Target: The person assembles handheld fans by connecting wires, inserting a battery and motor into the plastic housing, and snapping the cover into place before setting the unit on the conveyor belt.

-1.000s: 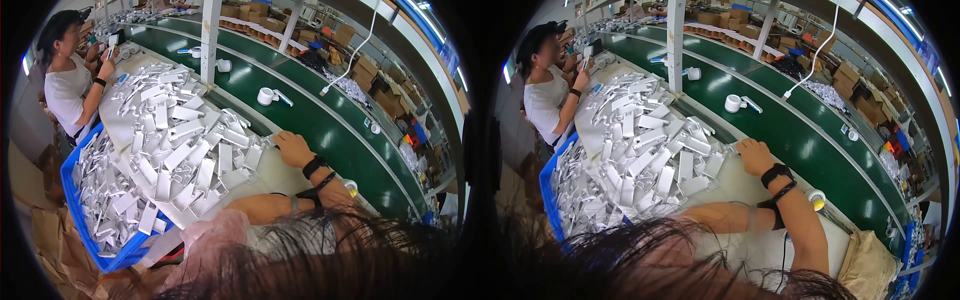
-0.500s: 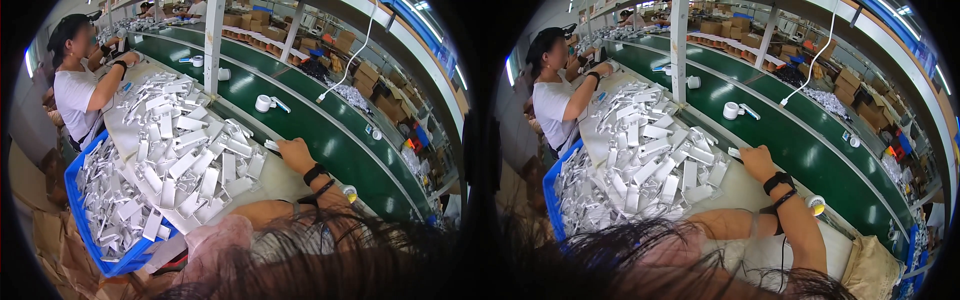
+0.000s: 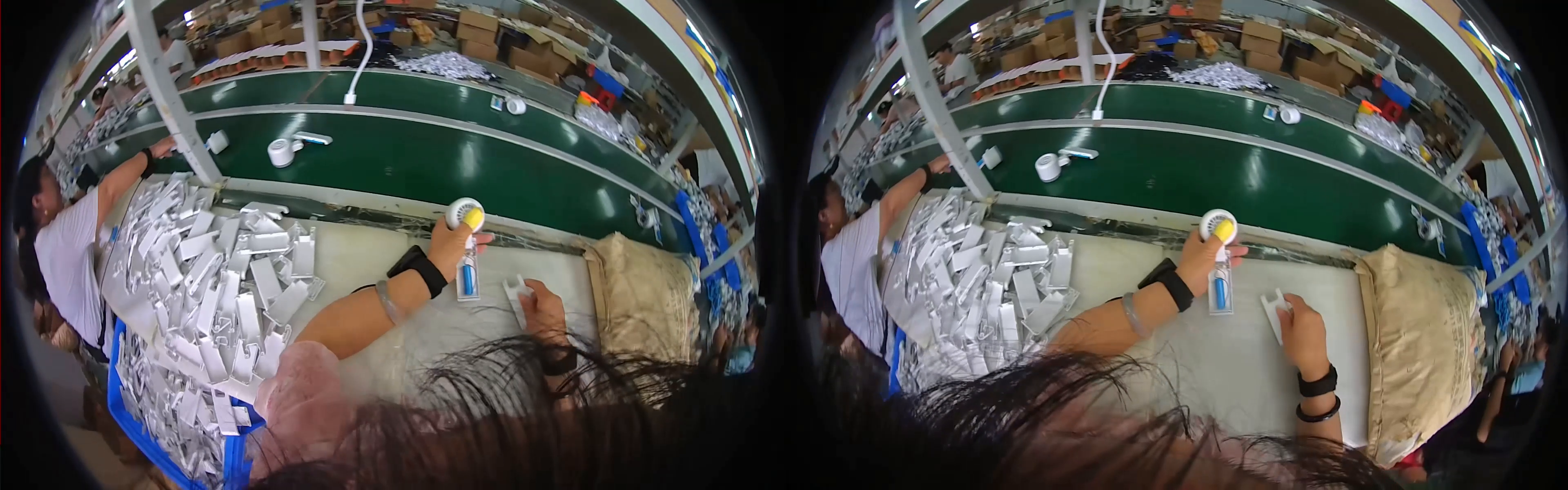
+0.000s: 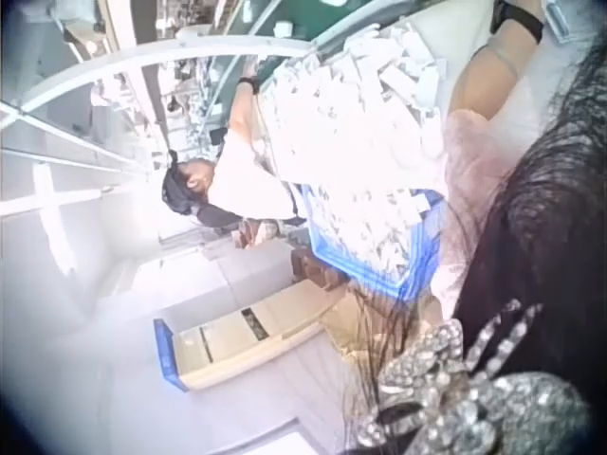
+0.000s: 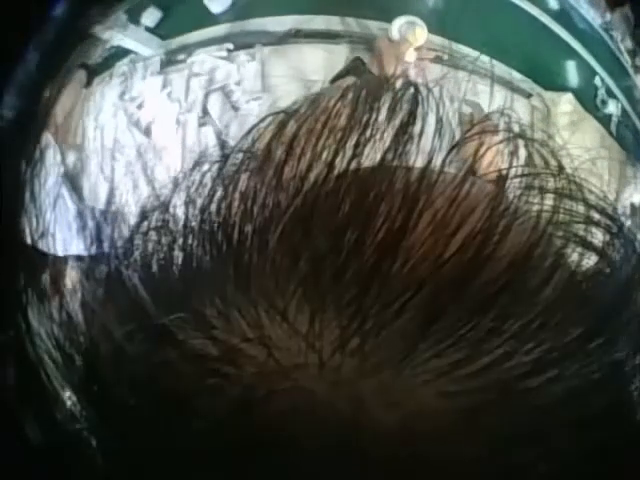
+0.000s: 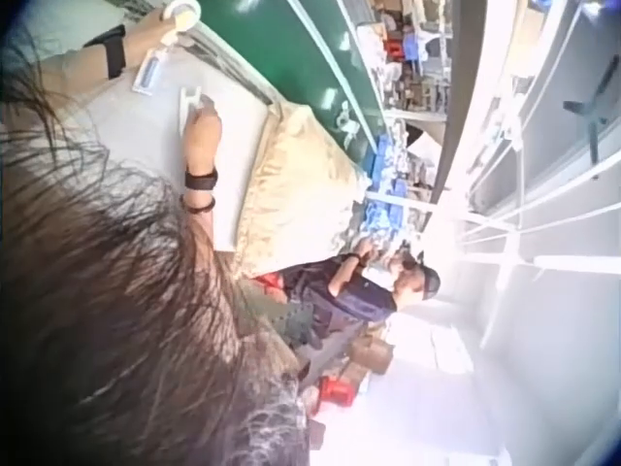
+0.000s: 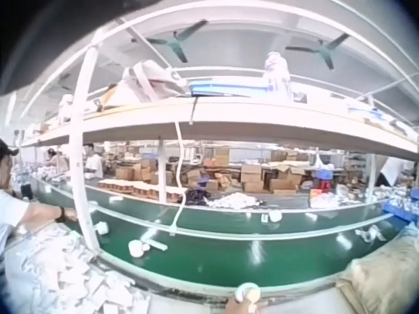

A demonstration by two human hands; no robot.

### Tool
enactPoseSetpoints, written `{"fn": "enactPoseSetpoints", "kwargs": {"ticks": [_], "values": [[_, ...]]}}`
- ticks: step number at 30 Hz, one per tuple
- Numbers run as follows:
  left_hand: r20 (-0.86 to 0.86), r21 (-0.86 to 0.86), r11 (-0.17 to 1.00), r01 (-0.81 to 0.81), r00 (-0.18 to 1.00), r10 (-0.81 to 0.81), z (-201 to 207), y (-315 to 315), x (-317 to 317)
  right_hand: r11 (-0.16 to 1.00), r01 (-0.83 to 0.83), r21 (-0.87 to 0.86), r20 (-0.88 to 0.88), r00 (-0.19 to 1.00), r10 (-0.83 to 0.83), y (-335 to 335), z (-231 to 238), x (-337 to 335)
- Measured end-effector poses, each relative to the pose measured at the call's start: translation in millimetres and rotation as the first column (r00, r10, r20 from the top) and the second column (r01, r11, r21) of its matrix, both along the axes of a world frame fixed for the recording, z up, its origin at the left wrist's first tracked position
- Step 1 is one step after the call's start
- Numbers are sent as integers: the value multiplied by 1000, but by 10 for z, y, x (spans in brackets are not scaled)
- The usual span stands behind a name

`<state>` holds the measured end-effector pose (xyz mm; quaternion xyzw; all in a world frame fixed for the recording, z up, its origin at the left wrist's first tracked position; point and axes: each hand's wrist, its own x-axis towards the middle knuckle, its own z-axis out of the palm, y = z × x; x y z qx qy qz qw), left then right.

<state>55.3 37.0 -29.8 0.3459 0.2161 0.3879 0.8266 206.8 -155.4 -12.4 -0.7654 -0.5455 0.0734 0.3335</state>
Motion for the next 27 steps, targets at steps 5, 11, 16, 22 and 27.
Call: {"fn": "enactPoseSetpoints", "kwargs": {"ticks": [5,11,16,22,27], "values": [[-76,14,997,-72,994,73,6,-78,13,998,23,-54,553,833,11,-51,142,-304],[-111,121,988,-99,987,113,59,-93,-112,968,-32,-250,405,905,134,-65,146,-415],[-51,119,987,-109,992,116,-35,-22,-140,995,-99,23,98,991,96,42,363,-523],[-60,129,984,-119,990,128,55,-125,-51,987,-134,87,72,989,128,100,510,-756],[-69,142,981,-131,988,142,83,-216,-35,987,-63,151,52,997,56,206,288,-816]]}}
